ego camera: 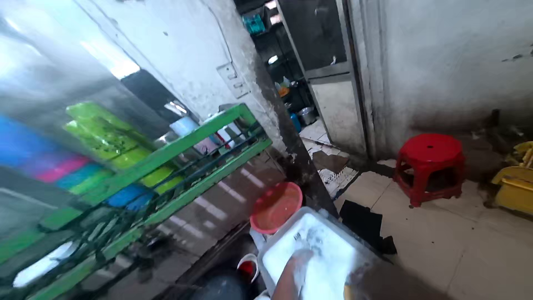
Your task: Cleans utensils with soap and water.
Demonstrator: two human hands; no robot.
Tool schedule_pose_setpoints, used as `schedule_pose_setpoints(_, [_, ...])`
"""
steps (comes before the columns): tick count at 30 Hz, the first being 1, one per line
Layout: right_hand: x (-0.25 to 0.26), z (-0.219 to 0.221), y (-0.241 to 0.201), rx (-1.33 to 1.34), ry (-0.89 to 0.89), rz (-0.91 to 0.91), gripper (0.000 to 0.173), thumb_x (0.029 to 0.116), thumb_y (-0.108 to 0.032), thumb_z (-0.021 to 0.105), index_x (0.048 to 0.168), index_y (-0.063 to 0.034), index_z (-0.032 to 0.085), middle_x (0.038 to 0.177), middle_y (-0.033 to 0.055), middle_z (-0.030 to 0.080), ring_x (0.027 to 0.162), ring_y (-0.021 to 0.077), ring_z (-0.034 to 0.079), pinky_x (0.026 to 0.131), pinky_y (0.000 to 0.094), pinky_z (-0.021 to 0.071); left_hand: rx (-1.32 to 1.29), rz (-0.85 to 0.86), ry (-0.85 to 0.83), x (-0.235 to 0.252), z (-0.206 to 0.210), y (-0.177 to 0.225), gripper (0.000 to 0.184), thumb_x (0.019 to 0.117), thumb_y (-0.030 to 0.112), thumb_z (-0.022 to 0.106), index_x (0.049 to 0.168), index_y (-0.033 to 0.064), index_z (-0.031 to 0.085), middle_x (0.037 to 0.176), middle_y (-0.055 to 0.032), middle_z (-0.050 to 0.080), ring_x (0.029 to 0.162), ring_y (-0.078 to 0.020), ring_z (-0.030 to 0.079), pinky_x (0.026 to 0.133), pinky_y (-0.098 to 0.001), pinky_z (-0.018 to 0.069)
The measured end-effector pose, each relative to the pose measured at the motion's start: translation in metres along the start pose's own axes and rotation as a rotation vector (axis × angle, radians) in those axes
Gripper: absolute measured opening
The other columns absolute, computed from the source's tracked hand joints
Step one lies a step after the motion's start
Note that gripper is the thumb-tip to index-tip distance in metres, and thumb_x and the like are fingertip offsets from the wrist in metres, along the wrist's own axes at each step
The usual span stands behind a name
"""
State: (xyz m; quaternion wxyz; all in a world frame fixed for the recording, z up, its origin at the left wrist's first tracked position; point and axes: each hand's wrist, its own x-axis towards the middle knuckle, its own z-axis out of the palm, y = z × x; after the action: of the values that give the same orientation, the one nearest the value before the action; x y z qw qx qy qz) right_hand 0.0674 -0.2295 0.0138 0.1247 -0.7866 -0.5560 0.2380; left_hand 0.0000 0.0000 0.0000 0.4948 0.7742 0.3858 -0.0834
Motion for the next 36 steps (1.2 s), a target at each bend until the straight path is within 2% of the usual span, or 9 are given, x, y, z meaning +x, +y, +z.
schedule_pose_setpoints(3, [0.004, 0.004, 0.004, -0.021, 0.003, -0.029, 0.028, 0.0938, -0.019, 0.067, 0.118, -0.0067, 0.07, 0.111, 0.0194, 0.072, 0.104, 0.0421, 0.068, 0.093, 0.065, 0.0497, -0.378, 0.115, 0.031, 0.025, -0.003, -0.007, 0.04, 0.0956, 0.003, 0.064, 0.133, -0.0045, 0.054, 0.119, -0.015, 0.066, 0.105, -0.0185, 0.065, 0.091, -0.0341, 0.0553])
schedule_pose_setpoints(6, [0.011, 0.003, 0.004, -0.046, -0.052, -0.008, 0.031, 0.0927, -0.019, 0.066, 0.121, -0.0069, 0.068, 0.112, 0.0195, 0.072, 0.103, 0.0422, 0.068, 0.09, 0.065, 0.0503, -0.63, 0.173, 0.022, 0.041, -0.01, -0.012, 0.029, 0.0975, -0.002, 0.06, 0.125, -0.0032, 0.052, 0.092, -0.0108, 0.065, 0.079, -0.017, 0.066, 0.073, -0.0329, 0.0584])
schedule_pose_setpoints(9, [0.019, 0.003, 0.002, -0.046, -0.133, 0.061, 0.039, 0.0926, -0.022, 0.065, 0.129, -0.0075, 0.064, 0.121, 0.0215, 0.069, 0.108, 0.0456, 0.067, 0.086, 0.0694, 0.0498, -0.661, 0.277, 0.09, 0.033, -0.017, -0.014, 0.024, 0.0976, 0.0, 0.059, 0.121, -0.0066, 0.057, 0.094, -0.0137, 0.069, 0.085, -0.019, 0.068, 0.08, -0.0346, 0.0584])
schedule_pose_setpoints(16, [0.025, -0.003, -0.009, -0.016, -0.236, 0.231, 0.049, 0.0908, -0.024, 0.073, 0.136, -0.0101, 0.062, 0.135, 0.0181, 0.063, 0.12, 0.0417, 0.062, 0.097, 0.0676, 0.0486, -0.394, 0.166, -0.001, 0.022, -0.02, -0.014, 0.034, 0.0936, 0.018, 0.073, 0.121, -0.0005, 0.064, 0.109, -0.0146, 0.069, 0.098, -0.0199, 0.067, 0.089, -0.0383, 0.0566])
schedule_pose_setpoints(20, [0.037, -0.001, -0.014, -0.115, -0.337, 0.234, 0.056, 0.0929, -0.022, 0.072, 0.144, -0.0064, 0.055, 0.144, 0.0198, 0.057, 0.131, 0.0415, 0.056, 0.105, 0.0653, 0.0454, -0.155, 0.117, -0.124, 0.021, -0.02, -0.01, 0.057, 0.0993, 0.033, 0.067, 0.145, 0.0036, 0.051, 0.133, -0.0206, 0.061, 0.119, -0.0285, 0.062, 0.103, -0.0482, 0.0503])
schedule_pose_setpoints(24, [0.041, 0.001, -0.008, -0.041, -0.297, 0.273, 0.056, 0.0924, -0.023, 0.071, 0.143, -0.0061, 0.056, 0.138, 0.0221, 0.061, 0.126, 0.041, 0.06, 0.105, 0.0636, 0.0457, -0.699, 0.238, 0.121, 0.03, -0.025, -0.023, 0.033, 0.0989, 0.019, 0.065, 0.126, -0.0003, 0.061, 0.109, -0.0143, 0.068, 0.098, -0.0217, 0.066, 0.088, -0.0406, 0.0547])
schedule_pose_setpoints(28, [0.042, 0.0, -0.004, 0.067, -0.159, 0.31, 0.059, 0.0905, -0.025, 0.073, 0.143, -0.0044, 0.055, 0.134, 0.0233, 0.063, 0.123, 0.0404, 0.062, 0.103, 0.0632, 0.0467, -1.174, 0.176, 0.239, 0.03, -0.044, -0.028, 0.029, 0.1049, 0.016, 0.054, 0.128, -0.0015, 0.058, 0.109, -0.0136, 0.072, 0.097, -0.0199, 0.07, 0.087, -0.037, 0.057])
schedule_pose_setpoints(32, [0.042, 0.001, -0.005, 0.11, -0.108, 0.335, 0.066, 0.0901, -0.027, 0.074, 0.147, -0.0036, 0.051, 0.13, 0.025, 0.065, 0.119, 0.0419, 0.064, 0.101, 0.0645, 0.0477, -1.384, 0.193, 0.29, 0.019, -0.054, -0.03, 0.025, 0.1065, 0.017, 0.051, 0.122, -0.0005, 0.06, 0.099, -0.0126, 0.073, 0.092, -0.0222, 0.071, 0.084, -0.041, 0.0577])
schedule_pose_setpoints(36, [0.048, 0.005, -0.004, 0.219, 0.015, 0.248, 0.076, 0.0885, -0.046, 0.075, 0.151, -0.0123, 0.049, 0.138, 0.019, 0.062, 0.123, 0.0332, 0.063, 0.106, 0.0552, 0.0487, -1.551, 0.135, 0.342, -0.003, -0.06, -0.013, 0.016, 0.1045, 0.014, 0.054, 0.115, 0.0026, 0.059, 0.082, -0.0116, 0.063, 0.07, -0.0228, 0.063, 0.067, -0.0415, 0.0569])
